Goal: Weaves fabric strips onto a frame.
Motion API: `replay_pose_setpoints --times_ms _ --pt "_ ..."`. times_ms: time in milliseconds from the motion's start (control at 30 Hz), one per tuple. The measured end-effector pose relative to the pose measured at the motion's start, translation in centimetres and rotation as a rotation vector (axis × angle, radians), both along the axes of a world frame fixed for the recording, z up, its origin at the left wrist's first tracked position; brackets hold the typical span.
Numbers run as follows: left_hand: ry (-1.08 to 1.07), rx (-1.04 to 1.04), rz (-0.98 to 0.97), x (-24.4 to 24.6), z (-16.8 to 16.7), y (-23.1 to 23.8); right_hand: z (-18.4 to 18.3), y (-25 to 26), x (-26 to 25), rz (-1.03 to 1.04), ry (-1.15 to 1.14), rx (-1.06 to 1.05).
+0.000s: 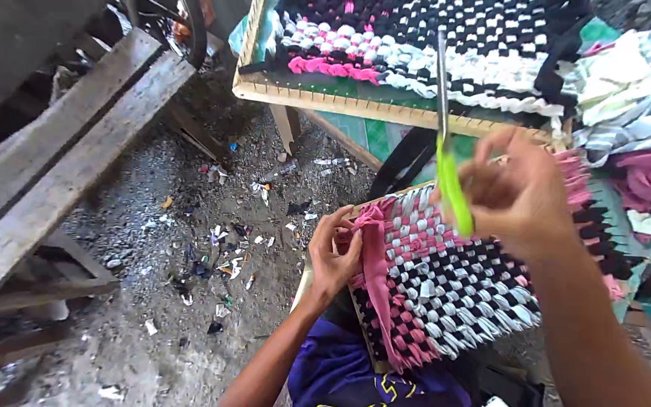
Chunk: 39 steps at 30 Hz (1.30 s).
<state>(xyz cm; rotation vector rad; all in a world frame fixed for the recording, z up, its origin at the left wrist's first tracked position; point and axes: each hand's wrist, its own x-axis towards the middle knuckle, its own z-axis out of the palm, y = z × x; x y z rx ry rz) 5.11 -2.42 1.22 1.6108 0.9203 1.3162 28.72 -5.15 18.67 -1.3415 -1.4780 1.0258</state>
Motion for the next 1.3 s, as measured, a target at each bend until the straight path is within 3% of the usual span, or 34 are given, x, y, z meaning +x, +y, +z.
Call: replay_pose_setpoints --times_ms 133,200,367,433,667,1300 --pt "0.05 0.018 -0.03 -0.1 0.5 0.1 -5.5 -8.9 -2.4 0.141 0.508 -0.132" --pt "0.072 0.056 -0.031 -0.2 0.4 0.1 -7.9 -11.6 -3.6 0.121 0.636 -0.16" --pt "0.104 0.118 -0.028 -0.8 0.0 0.3 -11.6 -14.5 -5.9 -0.051 0.542 -0.181" --pt "0.107 0.134 -0.023 -0.8 -0.1 0.2 -12.2 -14.8 -6.5 -0.032 0.514 -0.19" --pt "0.137 0.175 -0.013 -0.5 0.1 0.0 -12.3 -13.5 -7.7 0.155 0.495 -0.295" --pt "0.118 0.152 0.006 -0.6 0.0 -0.1 -12.9 -12.5 -8.3 0.122 0.605 -0.414"
